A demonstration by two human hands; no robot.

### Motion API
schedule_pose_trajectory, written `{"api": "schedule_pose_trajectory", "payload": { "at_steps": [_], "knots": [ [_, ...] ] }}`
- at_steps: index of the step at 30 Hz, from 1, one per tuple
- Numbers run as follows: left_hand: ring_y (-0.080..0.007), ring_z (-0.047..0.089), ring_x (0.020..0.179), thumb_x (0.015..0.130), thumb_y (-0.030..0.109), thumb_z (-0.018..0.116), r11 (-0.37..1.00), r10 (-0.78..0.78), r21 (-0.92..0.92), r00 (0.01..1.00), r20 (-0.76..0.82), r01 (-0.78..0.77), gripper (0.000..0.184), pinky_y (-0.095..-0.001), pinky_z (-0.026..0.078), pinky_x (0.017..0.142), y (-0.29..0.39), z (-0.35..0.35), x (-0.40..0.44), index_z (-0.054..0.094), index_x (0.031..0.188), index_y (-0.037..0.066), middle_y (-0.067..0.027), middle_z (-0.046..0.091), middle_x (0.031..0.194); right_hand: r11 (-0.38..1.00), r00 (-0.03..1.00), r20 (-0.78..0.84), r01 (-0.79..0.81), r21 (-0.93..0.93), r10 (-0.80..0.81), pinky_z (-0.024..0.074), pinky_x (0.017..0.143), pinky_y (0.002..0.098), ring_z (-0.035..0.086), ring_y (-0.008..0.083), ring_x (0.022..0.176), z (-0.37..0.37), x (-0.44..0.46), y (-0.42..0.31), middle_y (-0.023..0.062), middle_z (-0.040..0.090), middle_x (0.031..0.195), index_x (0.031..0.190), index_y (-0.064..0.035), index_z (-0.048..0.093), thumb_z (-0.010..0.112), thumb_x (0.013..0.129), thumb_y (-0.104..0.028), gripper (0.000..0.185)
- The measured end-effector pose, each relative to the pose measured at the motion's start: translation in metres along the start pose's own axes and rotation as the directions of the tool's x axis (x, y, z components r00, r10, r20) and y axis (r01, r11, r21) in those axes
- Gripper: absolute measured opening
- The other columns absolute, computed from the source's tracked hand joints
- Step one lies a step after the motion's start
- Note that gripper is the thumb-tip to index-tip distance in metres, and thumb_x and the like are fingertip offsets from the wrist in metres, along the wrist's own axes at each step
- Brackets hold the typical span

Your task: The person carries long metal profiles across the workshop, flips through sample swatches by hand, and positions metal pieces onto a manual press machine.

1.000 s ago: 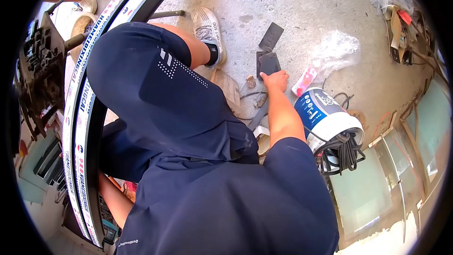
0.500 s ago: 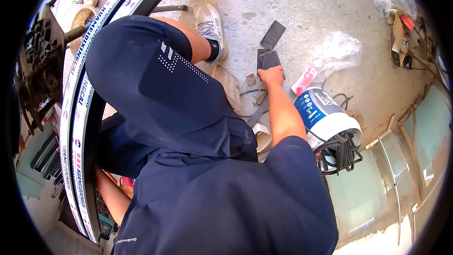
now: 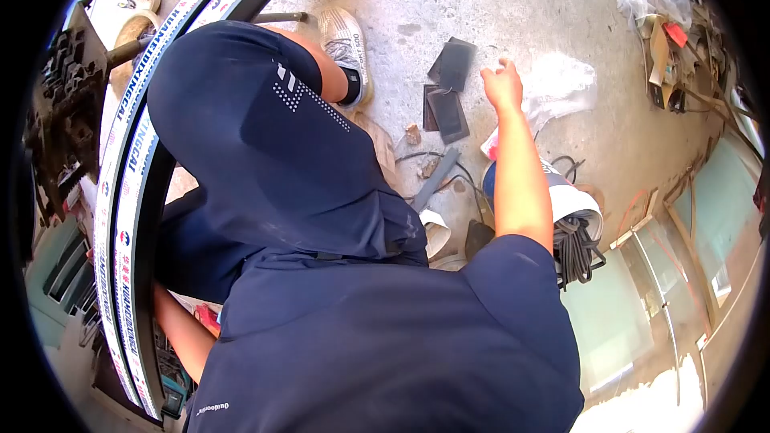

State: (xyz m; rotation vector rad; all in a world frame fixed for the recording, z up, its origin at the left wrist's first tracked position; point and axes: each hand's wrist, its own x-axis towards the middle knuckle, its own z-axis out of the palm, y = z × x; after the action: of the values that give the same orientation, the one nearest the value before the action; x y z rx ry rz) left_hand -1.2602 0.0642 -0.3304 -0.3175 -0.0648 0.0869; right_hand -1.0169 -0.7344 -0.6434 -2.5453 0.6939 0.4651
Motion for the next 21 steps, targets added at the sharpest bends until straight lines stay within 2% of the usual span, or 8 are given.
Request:
{"api": "schedule_pose_trajectory", "payload": {
  "at_steps": [2, 4, 6, 9, 12, 15, 18, 21],
  "knots": [
    [-0.0450, 0.024, 0.153, 0.105, 0.032, 0.055, 1.000, 0.001, 0.003, 1.000, 0.003, -0.001, 0.061, -0.0630, 0.028, 0.119, 0.001, 0.001, -0.001, 0.038, 0.158, 0.007, -0.0272, 0.020, 0.169, 0.994, 0.987, 0.137, -0.079, -0.072, 0.088, 0.0504, 0.106, 0.0425, 0.066, 0.0351, 0.124, 0.026, 0.004, 0.029, 0.0261, 0.069, 0.129, 0.133, -0.0005, 0.066, 0.079, 0.083, -0.044, 0.067],
    [-0.0452, 0.024, 0.153, 0.105, 0.031, 0.055, 1.000, 0.004, 0.003, 1.000, 0.007, -0.004, 0.061, -0.0631, 0.027, 0.119, 0.002, 0.000, 0.000, 0.038, 0.158, 0.006, -0.0272, 0.020, 0.169, 0.980, 0.953, 0.282, -0.061, -0.189, 0.113, 0.0514, 0.104, 0.0426, 0.068, 0.0353, 0.118, 0.054, -0.018, 0.045, 0.0232, 0.072, 0.124, 0.134, -0.0007, 0.064, 0.083, 0.080, -0.041, 0.070],
    [-0.0453, 0.024, 0.154, 0.105, 0.031, 0.056, 1.000, 0.005, 0.006, 1.000, 0.005, -0.005, 0.061, -0.0633, 0.027, 0.119, 0.002, -0.002, 0.000, 0.038, 0.158, 0.006, -0.0272, 0.020, 0.169, 0.973, 0.922, 0.347, -0.103, -0.207, 0.171, 0.0505, 0.107, 0.0435, 0.065, 0.0392, 0.123, 0.084, -0.050, 0.059, 0.0254, 0.066, 0.132, 0.137, 0.0017, 0.059, 0.086, 0.077, -0.043, 0.080],
    [-0.0455, 0.024, 0.154, 0.105, 0.031, 0.056, 1.000, 0.005, 0.019, 1.000, -0.002, -0.005, 0.061, -0.0634, 0.027, 0.119, 0.001, -0.001, 0.001, 0.038, 0.158, 0.006, -0.0273, 0.020, 0.169, 0.918, 0.916, 0.270, -0.196, -0.344, 0.296, 0.0501, 0.108, 0.0456, 0.060, 0.0426, 0.127, 0.101, -0.097, 0.036, 0.0261, 0.060, 0.138, 0.143, 0.0027, 0.049, 0.090, 0.074, -0.045, 0.094],
    [-0.0457, 0.023, 0.154, 0.105, 0.031, 0.056, 0.999, -0.003, 0.042, 1.000, -0.012, 0.004, 0.062, -0.0636, 0.026, 0.119, -0.002, -0.001, 0.001, 0.038, 0.158, 0.006, -0.0273, 0.019, 0.169, 0.875, 0.922, 0.202, -0.220, -0.432, 0.331, 0.0524, 0.106, 0.0471, 0.056, 0.0403, 0.132, 0.105, -0.123, 0.006, 0.0217, 0.053, 0.142, 0.148, -0.0012, 0.037, 0.089, 0.075, -0.048, 0.101],
    [-0.0460, 0.023, 0.154, 0.104, 0.031, 0.056, 0.999, -0.006, 0.048, 1.000, -0.018, 0.007, 0.062, -0.0638, 0.026, 0.119, -0.003, 0.000, 0.004, 0.037, 0.158, 0.006, -0.0274, 0.019, 0.169, 0.852, 0.941, 0.164, -0.181, -0.491, 0.295, 0.0540, 0.104, 0.0467, 0.057, 0.0360, 0.129, 0.115, -0.124, 0.012, 0.0204, 0.055, 0.137, 0.141, -0.0029, 0.041, 0.091, 0.074, -0.047, 0.095],
    [-0.0462, 0.022, 0.154, 0.104, 0.031, 0.056, 0.998, -0.008, 0.057, 1.000, -0.020, 0.009, 0.062, -0.0639, 0.026, 0.119, -0.004, 0.001, 0.005, 0.037, 0.158, 0.006, -0.0274, 0.019, 0.169, 0.836, 0.931, 0.196, -0.166, -0.523, 0.308, 0.0542, 0.103, 0.0463, 0.058, 0.0354, 0.128, 0.114, -0.118, 0.011, 0.0208, 0.055, 0.137, 0.134, -0.0036, 0.044, 0.090, 0.075, -0.045, 0.085],
    [-0.0464, 0.022, 0.154, 0.104, 0.031, 0.056, 0.999, 0.001, 0.054, 1.000, -0.026, 0.000, 0.063, -0.0641, 0.025, 0.119, -0.003, 0.000, 0.004, 0.037, 0.158, 0.006, -0.0274, 0.019, 0.169, 0.860, 0.952, 0.166, -0.149, -0.488, 0.259, 0.0542, 0.103, 0.0463, 0.057, 0.0364, 0.128, 0.119, -0.115, 0.020, 0.0207, 0.055, 0.136, 0.134, -0.0031, 0.044, 0.089, 0.076, -0.044, 0.084]
  ]
}}
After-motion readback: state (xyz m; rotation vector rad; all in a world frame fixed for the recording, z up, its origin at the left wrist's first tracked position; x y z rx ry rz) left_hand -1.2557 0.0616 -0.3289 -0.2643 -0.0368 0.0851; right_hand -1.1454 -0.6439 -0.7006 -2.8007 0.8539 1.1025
